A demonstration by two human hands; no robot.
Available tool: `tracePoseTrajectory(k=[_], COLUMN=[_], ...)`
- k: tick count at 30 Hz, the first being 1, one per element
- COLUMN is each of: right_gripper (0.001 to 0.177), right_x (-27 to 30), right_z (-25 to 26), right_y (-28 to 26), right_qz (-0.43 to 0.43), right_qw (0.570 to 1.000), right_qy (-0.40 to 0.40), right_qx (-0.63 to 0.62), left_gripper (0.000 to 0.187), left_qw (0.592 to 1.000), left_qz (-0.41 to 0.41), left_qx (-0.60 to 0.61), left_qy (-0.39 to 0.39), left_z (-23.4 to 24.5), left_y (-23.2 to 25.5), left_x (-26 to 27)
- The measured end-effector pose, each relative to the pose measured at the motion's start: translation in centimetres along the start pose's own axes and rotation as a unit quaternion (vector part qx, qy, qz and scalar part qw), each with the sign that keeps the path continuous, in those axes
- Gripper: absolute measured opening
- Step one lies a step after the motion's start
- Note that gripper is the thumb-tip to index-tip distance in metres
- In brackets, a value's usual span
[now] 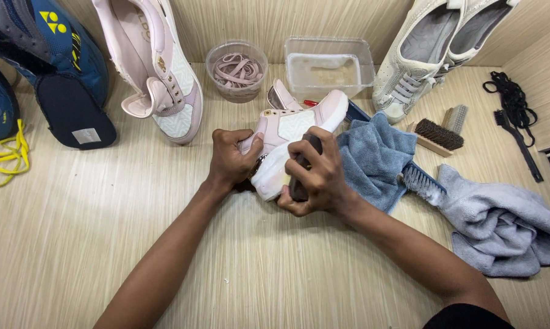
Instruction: The person scrubs the sole and upper of a pink sneaker with a brush, then wipes it with a cloth. They repeat the process on the heel area, dipping the brush into a container of liquid between scrubbing sessions.
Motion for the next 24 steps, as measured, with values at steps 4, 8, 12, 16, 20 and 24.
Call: tracePoseTrajectory(k=[4,8,12,16,20,24], right_gripper=[0.032,0.029,0.035,0.030,0.034,0.033], right_x=[0.4,0.4,0.9,-0.9,0.1,-1.0], right_z=[0.1,0.0,-0.9,0.6,-0.8,-0.2], right_y=[6.9,3.0,6.0,8.1,2.9,7.4], right_qz=[-0.051,-0.061,-0.055,-0.106,-0.057,-0.054], right_qw=[0.997,0.997,0.997,0.990,0.993,0.994], right_qy=[0.045,0.042,0.002,0.029,-0.091,-0.045], right_qx=[0.040,0.024,0.048,0.083,0.040,0.079], left_gripper=[0.049,0.050,0.049,0.048,0.049,0.048], left_qw=[1.000,1.000,1.000,1.000,1.000,1.000], left_qz=[0.013,0.013,0.024,0.022,0.011,0.022], left_qx=[0.004,0.002,0.008,0.007,-0.001,0.003], left_qy=[-0.005,-0.004,-0.001,-0.002,-0.003,-0.003], left_z=[0.0,0.0,0.0,-0.1,-0.4,-0.2], left_y=[-0.3,-0.4,-0.1,0.1,0.1,0.5], left_x=[0.4,0.4,0.0,-0.1,0.0,0.0])
Point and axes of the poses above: each hand's wrist, its own x-axis away from the middle knuckle, its own z-axis out of the back of the hand, y = z × x, the point moved 6 cm from there along -x, towards the middle knuckle, and after that the axes turned 12 degrees about y, right-handed, at the moved point
